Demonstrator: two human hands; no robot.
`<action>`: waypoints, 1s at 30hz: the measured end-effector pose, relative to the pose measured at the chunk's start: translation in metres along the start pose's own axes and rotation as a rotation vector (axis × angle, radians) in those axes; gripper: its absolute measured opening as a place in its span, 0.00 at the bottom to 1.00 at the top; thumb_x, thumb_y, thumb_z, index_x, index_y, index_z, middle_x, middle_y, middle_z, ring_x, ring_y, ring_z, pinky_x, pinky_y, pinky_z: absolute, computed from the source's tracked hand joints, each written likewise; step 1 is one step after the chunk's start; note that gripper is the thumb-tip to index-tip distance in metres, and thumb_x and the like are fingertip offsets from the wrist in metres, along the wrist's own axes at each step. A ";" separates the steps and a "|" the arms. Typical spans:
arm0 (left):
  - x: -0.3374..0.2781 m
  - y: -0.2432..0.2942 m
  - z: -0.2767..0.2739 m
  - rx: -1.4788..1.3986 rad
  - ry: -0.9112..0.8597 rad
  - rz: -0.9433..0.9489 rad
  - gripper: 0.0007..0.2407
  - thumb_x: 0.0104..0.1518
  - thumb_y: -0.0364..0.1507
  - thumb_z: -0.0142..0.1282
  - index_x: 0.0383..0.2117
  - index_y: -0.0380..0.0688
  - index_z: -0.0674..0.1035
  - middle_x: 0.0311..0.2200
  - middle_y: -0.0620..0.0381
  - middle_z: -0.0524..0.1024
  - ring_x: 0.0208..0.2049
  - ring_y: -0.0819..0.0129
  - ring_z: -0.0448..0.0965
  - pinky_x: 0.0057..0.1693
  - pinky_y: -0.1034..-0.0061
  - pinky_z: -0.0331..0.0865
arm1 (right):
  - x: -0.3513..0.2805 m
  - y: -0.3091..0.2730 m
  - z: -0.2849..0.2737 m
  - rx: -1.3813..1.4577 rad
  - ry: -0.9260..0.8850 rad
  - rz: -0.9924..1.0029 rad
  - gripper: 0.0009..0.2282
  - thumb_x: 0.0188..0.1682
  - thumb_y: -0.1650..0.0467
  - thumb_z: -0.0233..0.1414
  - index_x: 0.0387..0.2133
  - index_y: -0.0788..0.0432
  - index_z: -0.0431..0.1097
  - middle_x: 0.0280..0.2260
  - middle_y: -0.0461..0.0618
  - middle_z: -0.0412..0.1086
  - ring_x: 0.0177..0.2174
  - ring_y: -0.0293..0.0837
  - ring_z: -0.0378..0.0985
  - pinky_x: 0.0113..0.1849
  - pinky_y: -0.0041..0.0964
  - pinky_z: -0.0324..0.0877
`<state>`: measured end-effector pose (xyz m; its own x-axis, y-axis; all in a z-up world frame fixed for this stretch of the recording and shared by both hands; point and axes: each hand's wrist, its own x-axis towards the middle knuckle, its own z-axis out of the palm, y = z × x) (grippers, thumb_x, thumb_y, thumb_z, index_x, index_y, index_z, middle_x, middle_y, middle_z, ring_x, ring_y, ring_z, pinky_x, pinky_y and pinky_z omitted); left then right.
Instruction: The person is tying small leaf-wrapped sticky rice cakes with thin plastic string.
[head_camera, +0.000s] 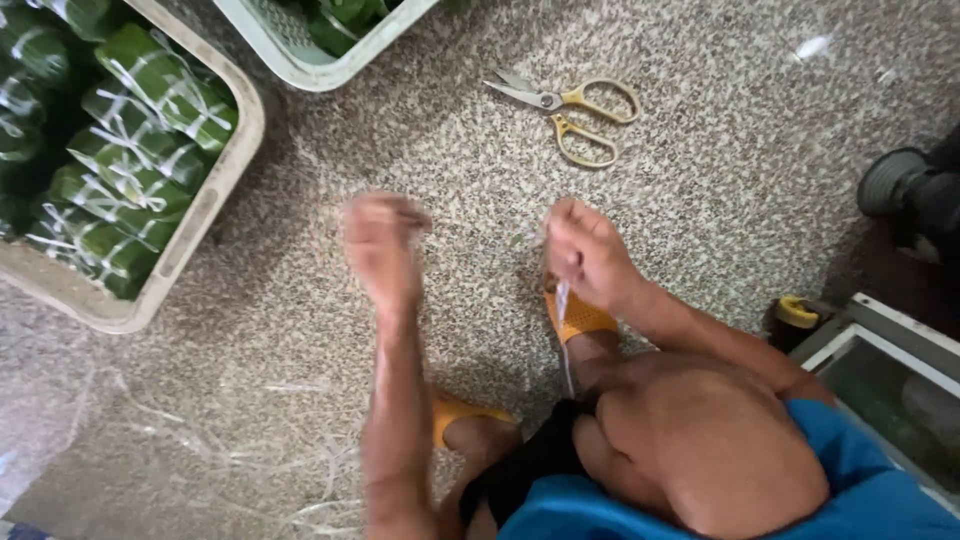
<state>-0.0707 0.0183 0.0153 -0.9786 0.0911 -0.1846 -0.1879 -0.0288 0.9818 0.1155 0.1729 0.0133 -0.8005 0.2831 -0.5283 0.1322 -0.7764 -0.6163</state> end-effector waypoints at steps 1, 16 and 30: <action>-0.019 0.004 0.008 0.194 -0.369 -0.162 0.10 0.70 0.30 0.38 0.32 0.48 0.74 0.25 0.59 0.75 0.16 0.74 0.75 0.23 0.87 0.63 | 0.005 -0.008 0.000 0.029 0.036 -0.051 0.03 0.58 0.69 0.46 0.37 0.54 0.66 0.15 0.37 0.60 0.11 0.28 0.58 0.16 0.22 0.58; -0.124 -0.030 0.013 -0.069 -1.041 -0.730 0.12 0.69 0.37 0.45 0.44 0.41 0.74 0.39 0.45 0.75 0.45 0.59 0.75 0.51 0.65 0.72 | 0.052 -0.027 -0.017 0.244 0.142 -0.313 0.05 0.63 0.66 0.36 0.42 0.53 0.55 0.26 0.53 0.73 0.24 0.42 0.80 0.30 0.35 0.82; -0.099 0.007 0.012 0.002 -0.938 -0.610 0.12 0.68 0.27 0.47 0.40 0.32 0.84 0.12 0.59 0.69 0.15 0.80 0.62 0.26 0.85 0.60 | 0.054 -0.057 -0.039 -0.101 0.216 -0.599 0.05 0.63 0.65 0.39 0.45 0.52 0.53 0.26 0.53 0.71 0.24 0.42 0.79 0.26 0.32 0.80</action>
<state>0.0259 0.0211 0.0413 -0.2717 0.8039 -0.5290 -0.6141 0.2784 0.7385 0.0874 0.2548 -0.0031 -0.6181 0.7665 -0.1746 -0.2385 -0.3944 -0.8874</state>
